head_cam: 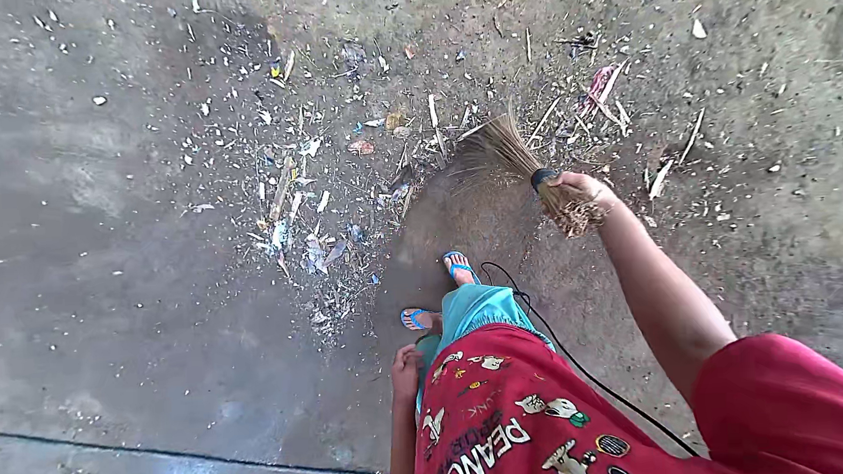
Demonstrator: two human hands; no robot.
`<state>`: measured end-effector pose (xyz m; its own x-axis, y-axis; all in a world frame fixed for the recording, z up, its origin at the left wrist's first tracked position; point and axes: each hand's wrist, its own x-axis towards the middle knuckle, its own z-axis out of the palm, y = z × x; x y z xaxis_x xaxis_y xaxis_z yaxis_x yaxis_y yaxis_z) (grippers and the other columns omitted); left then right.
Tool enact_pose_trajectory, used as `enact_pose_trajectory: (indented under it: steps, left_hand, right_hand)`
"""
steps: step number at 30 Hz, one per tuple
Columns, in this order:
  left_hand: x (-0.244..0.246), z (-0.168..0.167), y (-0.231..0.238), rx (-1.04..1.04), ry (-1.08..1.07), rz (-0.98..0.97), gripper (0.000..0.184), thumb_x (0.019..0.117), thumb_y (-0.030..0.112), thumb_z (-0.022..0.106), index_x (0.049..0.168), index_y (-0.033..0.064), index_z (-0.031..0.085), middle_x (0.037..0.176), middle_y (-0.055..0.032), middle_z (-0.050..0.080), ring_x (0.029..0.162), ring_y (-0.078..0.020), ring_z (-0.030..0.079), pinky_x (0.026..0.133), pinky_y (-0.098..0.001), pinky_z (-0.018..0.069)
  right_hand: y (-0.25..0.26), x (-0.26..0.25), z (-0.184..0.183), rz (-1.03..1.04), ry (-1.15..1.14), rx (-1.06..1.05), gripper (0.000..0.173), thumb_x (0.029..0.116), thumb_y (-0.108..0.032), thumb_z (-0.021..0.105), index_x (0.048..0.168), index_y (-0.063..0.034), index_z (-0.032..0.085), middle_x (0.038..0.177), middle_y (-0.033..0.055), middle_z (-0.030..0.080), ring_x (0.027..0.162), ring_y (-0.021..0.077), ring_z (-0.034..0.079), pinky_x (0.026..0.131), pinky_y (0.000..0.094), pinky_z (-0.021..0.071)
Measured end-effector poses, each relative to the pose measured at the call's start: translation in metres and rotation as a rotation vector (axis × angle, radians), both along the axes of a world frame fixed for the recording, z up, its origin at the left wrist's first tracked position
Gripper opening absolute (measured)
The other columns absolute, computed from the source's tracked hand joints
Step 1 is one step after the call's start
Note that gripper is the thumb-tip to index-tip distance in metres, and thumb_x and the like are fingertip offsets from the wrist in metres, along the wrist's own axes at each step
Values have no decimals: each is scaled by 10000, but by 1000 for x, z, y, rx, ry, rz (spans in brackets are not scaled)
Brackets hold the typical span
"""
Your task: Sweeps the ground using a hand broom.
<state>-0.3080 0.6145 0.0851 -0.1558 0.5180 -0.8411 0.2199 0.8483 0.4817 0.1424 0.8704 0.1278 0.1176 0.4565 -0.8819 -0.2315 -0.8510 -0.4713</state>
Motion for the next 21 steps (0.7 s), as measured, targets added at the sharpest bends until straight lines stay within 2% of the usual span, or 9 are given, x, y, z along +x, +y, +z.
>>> enact_pose_trajectory:
  steps: [1, 3, 6, 9, 12, 13, 15, 17, 21]
  left_hand:
    - [-8, -5, -13, -6, 4, 47, 345, 1075, 51, 372, 1347, -101, 520, 1135, -243, 668, 912, -239, 671, 833, -402, 551]
    - [-22, -9, -38, -9, 18, 164, 333, 1069, 20, 376, 1335, -133, 508, 1133, -270, 655, 927, -233, 651, 861, -381, 531]
    - [-42, -12, -73, -10, 43, 349, 312, 1066, 8, 401, 1313, -142, 518, 1137, -254, 648, 897, -190, 624, 832, -344, 522]
    - [-64, -18, -101, -61, 40, 439, 318, 1065, 39, 412, 1325, -109, 519, 1126, -241, 657, 863, -205, 619, 773, -374, 522]
    - [-80, -25, -124, -131, 32, 457, 307, 1059, 38, 452, 1322, -95, 538, 1111, -237, 668, 852, -214, 619, 754, -390, 520]
    - [-86, -28, -130, -144, 22, 448, 307, 1059, 37, 455, 1323, -98, 536, 1112, -240, 667, 849, -215, 615, 755, -391, 518]
    - [-99, -35, -136, -160, 8, 387, 315, 1066, 55, 448, 1330, -94, 535, 1097, -238, 674, 824, -208, 616, 726, -381, 513]
    - [-113, -38, -138, -201, -11, 319, 338, 1082, 83, 427, 1363, -79, 521, 1133, -248, 674, 863, -237, 631, 740, -407, 512]
    - [-131, -19, -138, -246, 59, 311, 313, 1090, 110, 401, 1273, -99, 545, 1021, -206, 631, 825, -216, 603, 717, -396, 522]
  right_hand:
    - [-4, -25, -2, 4, -174, 13, 290, 966, -319, 598, 1123, -80, 645, 908, 63, 681, 762, 159, 660, 678, 369, 569]
    - [-15, -82, -8, 103, -389, 46, 383, 925, -312, 714, 1156, -10, 670, 1005, 163, 684, 876, 265, 654, 809, 503, 538]
    - [-45, -157, -7, 353, -430, 69, 446, 904, -335, 735, 1194, -8, 643, 1015, 229, 689, 901, 365, 680, 811, 592, 538]
    - [-74, -207, 2, 643, -236, 127, 475, 897, -268, 745, 1279, -16, 619, 1093, 201, 691, 979, 315, 681, 893, 543, 538]
    - [-103, -258, 3, 948, 17, 145, 604, 895, -264, 754, 1425, -52, 555, 1276, 174, 655, 1121, 266, 652, 1007, 497, 502]
    - [-113, -280, 1, 1018, 98, 127, 596, 896, -258, 756, 1419, -45, 566, 1284, 181, 651, 1139, 274, 642, 1018, 509, 488]
    - [-133, -331, 1, 1115, 245, 34, 474, 913, -250, 749, 1302, -1, 642, 1203, 200, 678, 1077, 298, 659, 974, 535, 498]
    - [-160, -384, -5, 1208, 385, -98, 390, 946, -299, 687, 1163, 25, 671, 1089, 188, 690, 957, 278, 679, 884, 531, 532]
    - [-217, -451, -20, 1263, 671, -218, 303, 1029, -248, 549, 1170, 5, 641, 1095, 126, 648, 955, 174, 613, 889, 427, 490]
